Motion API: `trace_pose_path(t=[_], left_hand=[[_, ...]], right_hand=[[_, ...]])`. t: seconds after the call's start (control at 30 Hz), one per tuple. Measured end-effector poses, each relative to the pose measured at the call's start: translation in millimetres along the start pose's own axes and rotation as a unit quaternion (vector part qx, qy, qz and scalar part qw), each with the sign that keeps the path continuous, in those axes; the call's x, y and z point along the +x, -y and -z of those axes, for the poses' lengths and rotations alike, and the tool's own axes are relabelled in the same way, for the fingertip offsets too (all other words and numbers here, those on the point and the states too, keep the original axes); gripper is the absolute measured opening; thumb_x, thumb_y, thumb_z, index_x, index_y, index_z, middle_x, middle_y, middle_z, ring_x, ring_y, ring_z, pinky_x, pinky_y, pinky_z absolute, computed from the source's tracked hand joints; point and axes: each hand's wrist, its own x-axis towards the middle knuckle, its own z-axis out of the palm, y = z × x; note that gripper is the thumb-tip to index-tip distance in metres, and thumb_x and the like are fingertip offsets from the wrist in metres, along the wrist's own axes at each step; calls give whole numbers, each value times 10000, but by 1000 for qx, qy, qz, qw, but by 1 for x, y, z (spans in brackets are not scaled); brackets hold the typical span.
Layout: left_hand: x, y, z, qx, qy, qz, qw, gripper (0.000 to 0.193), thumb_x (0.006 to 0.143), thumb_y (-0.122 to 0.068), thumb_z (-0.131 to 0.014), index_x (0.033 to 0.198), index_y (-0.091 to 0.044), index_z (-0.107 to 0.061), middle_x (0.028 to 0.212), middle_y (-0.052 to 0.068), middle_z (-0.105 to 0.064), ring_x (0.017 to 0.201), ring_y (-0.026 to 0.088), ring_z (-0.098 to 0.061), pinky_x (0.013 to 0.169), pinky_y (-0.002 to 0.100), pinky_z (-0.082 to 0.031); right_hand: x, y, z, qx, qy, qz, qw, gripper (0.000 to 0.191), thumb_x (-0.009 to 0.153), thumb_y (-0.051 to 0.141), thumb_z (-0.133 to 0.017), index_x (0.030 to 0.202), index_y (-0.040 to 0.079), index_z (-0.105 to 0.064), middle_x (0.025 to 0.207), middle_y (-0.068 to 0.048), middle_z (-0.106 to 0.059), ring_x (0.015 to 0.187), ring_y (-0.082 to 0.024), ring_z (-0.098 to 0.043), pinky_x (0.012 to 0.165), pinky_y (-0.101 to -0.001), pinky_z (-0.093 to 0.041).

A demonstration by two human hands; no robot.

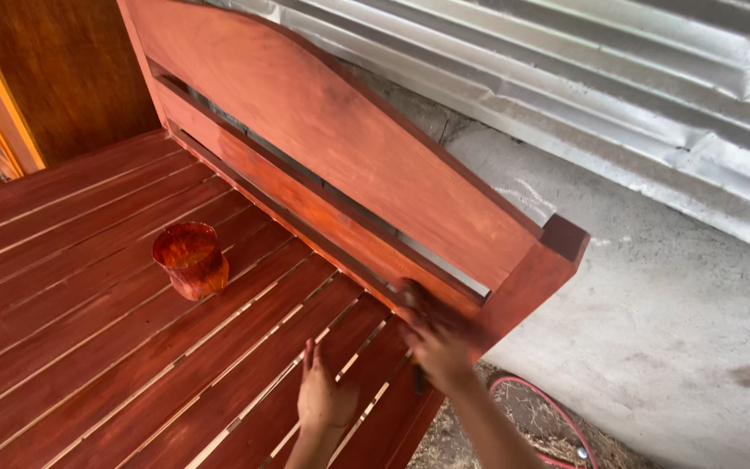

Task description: The person applies reddish-brown stain to a wooden bench using a brush. They repeatedly dip the brush into a small container of stain and coat the bench's slats and frame, working along the length of the bench.

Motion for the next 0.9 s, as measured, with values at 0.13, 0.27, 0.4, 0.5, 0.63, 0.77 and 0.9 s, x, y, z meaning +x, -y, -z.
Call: trace_pose_path(t=[0.13, 0.27, 0.4, 0.5, 0.63, 0.77, 0.9], left_hand=[[15, 30, 12, 9, -40, -13, 999, 846, 792, -217, -722, 1539, -124, -334, 1659, 175, -255, 1542, 340, -220, 1182, 431, -377], [41, 57, 28, -7, -90, -76, 993, 838, 803, -278, -775, 1506, -52, -380, 1619, 225, -333, 1544, 371, -246, 1235, 464, -314], [60, 75, 55, -6, -82, -6, 997, 904, 802, -294, -766, 1548, -73, -307, 1634, 199, -287, 1532, 361, -238, 1215, 458, -338], [84, 90, 77, -12, -74, 53, 996, 1001, 800, -298, -741, 1596, -62, -181, 1658, 182, -226, 1536, 352, -229, 1181, 470, -363], [106, 112, 82, -1, -74, 43, 996, 948, 841, -319, -703, 1590, -54, -186, 1676, 172, -211, 1549, 366, -225, 1188, 509, -359], [115, 121, 71, 49, -33, 14, 998, 948, 883, -376, -685, 1582, -50, -135, 1668, 187, -144, 1529, 386, -173, 1184, 546, -289], [113, 123, 68, 41, 1, 43, 998, 910, 892, -355, -665, 1603, -96, -158, 1681, 144, -175, 1558, 363, -210, 1209, 531, -318]], right_hand=[[42, 15, -39, -1, 120, -14, 993, 426, 866, 20, -708, 1271, 150, -692, 1581, -30, -435, 1197, -241, -605, 664, -265, -638], [-20, 8, -13, 12, -8, -26, 1000, 336, 839, 132, -786, 1161, 184, -706, 1502, 50, -497, 1296, -187, -615, 838, -351, -631], [-84, 38, 36, 41, 173, -226, 958, 606, 673, 89, -798, 1247, 265, -722, 1541, 61, -522, 1276, -177, -608, 812, -334, -631], [-84, 66, 27, 95, 96, -314, 940, 556, 666, 158, -831, 1206, 271, -763, 1404, 1, -636, 1098, -200, -701, 800, -356, -643], [-54, 109, -18, 161, -94, -369, 910, 329, 813, 309, -819, 1124, 212, -775, 1270, -95, -717, 936, -250, -774, 735, -343, -659], [-19, 102, -42, 48, -148, -427, 891, 253, 949, 275, -776, 1148, 119, -772, 1295, -191, -687, 1069, -363, -732, 804, -365, -630], [14, 123, -59, 88, -244, -549, 795, 275, 923, 263, -769, 1114, 65, -755, 1185, -150, -745, 947, -287, -766, 819, -371, -629]])
